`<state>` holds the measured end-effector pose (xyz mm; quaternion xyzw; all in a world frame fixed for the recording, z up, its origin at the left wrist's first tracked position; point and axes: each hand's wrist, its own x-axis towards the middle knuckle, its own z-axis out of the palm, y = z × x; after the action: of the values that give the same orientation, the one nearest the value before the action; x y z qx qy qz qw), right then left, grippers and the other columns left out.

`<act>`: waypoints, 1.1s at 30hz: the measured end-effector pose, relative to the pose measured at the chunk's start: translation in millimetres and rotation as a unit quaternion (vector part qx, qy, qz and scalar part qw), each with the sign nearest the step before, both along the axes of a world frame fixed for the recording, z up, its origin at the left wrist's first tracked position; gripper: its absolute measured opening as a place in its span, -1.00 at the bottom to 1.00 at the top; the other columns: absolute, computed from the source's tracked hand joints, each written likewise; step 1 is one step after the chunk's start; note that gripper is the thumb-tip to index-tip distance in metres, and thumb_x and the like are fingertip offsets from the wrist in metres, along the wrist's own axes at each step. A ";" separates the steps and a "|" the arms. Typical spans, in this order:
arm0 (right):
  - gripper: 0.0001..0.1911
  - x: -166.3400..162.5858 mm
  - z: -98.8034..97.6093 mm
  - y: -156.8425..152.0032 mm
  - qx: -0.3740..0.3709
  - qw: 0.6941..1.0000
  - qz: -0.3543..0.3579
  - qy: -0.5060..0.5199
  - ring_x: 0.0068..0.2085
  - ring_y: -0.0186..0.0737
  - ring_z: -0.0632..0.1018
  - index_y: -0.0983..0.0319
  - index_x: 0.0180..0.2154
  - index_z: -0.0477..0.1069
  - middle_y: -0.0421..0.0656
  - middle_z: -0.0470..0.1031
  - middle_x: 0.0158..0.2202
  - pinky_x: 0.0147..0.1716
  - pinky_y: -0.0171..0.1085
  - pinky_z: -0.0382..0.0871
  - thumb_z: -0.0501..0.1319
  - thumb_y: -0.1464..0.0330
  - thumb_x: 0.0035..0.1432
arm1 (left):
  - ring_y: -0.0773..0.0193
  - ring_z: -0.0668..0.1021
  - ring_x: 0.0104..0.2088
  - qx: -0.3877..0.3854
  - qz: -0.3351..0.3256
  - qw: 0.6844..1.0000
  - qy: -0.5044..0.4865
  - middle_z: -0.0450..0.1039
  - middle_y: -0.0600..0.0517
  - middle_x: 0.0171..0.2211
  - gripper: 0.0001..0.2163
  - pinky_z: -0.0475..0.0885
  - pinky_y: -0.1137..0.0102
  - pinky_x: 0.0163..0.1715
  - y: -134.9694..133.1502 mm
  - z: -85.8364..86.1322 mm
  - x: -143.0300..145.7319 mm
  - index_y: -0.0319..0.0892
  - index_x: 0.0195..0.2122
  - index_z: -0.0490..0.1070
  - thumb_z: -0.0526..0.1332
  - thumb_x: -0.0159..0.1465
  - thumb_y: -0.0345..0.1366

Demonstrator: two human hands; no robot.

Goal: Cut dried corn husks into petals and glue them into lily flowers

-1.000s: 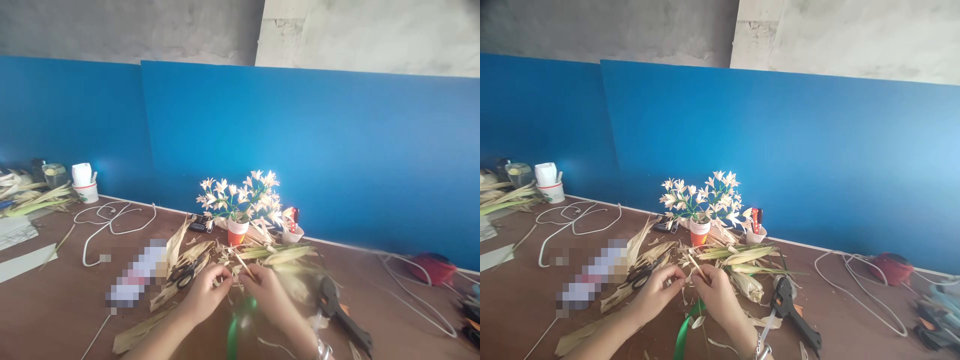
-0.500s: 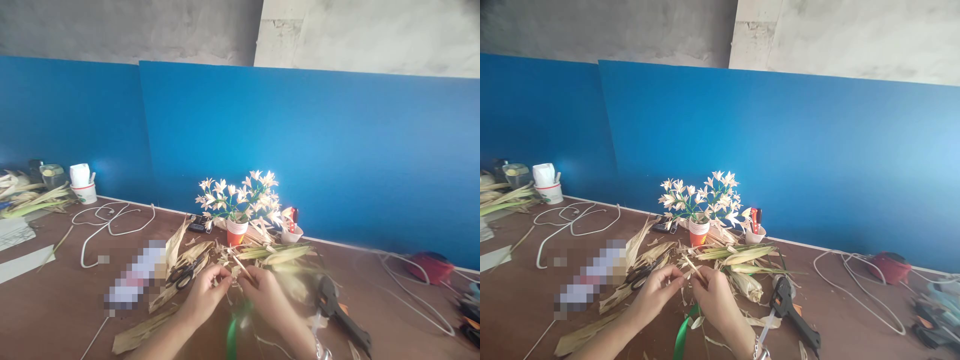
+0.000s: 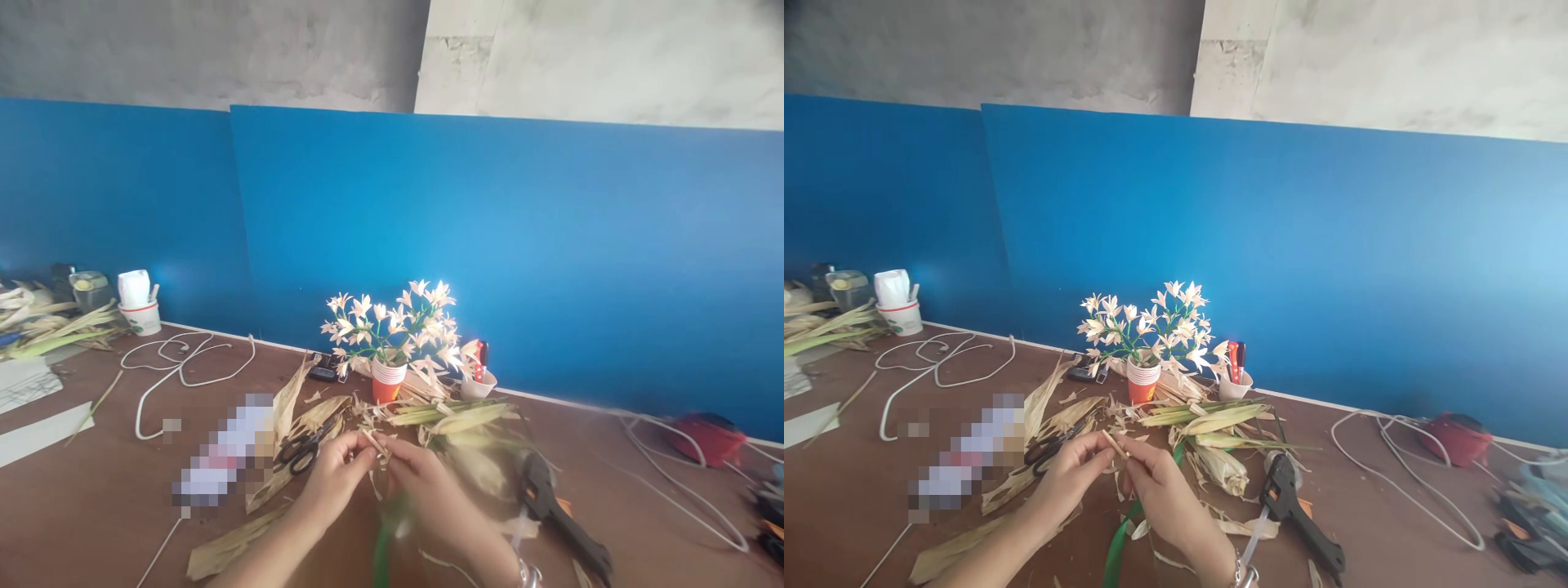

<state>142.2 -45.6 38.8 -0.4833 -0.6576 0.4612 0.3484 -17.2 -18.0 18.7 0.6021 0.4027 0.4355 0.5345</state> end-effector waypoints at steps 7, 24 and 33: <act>-0.53 -8.0 -18.1 -2.4 0.160 0.971 -0.060 -0.168 -0.41 -0.26 0.44 0.13 0.05 0.43 -0.15 0.46 -0.41 -0.41 -0.35 0.31 -0.01 0.49 0.16 | 0.34 0.28 -0.56 -0.039 0.112 0.993 -0.007 0.19 0.16 -0.66 -0.81 0.20 0.47 -0.51 -5.3 -6.0 10.9 -0.16 -0.65 0.26 0.15 0.03 -0.21; -0.43 8.0 5.6 6.3 -0.067 0.993 -0.077 0.060 -0.55 -0.34 0.34 0.29 0.16 0.27 -0.27 0.40 -0.60 -0.52 -0.36 0.17 0.12 0.28 0.11 | 0.33 0.37 -0.56 -0.059 0.103 0.993 0.012 0.32 0.15 -0.64 -0.77 0.29 0.47 -0.52 -7.2 11.8 6.8 -0.18 -0.56 0.39 0.20 0.07 -0.11; -0.48 -4.2 -2.0 4.9 -0.065 0.979 -0.100 0.168 -0.55 -0.33 0.38 0.31 -0.19 0.46 -0.24 0.39 -0.56 -0.55 -0.36 0.22 0.31 0.04 -0.06 | 0.24 0.47 -0.46 0.092 0.111 0.985 0.097 0.44 0.05 -0.54 -0.80 0.34 0.42 -0.44 -3.8 1.1 2.7 -0.18 -0.49 0.43 0.14 0.18 -0.21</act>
<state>137.9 -40.8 36.7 -0.4840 -0.5065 0.5403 0.4661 -14.6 -21.7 19.7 0.6395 0.4757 0.4667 0.3834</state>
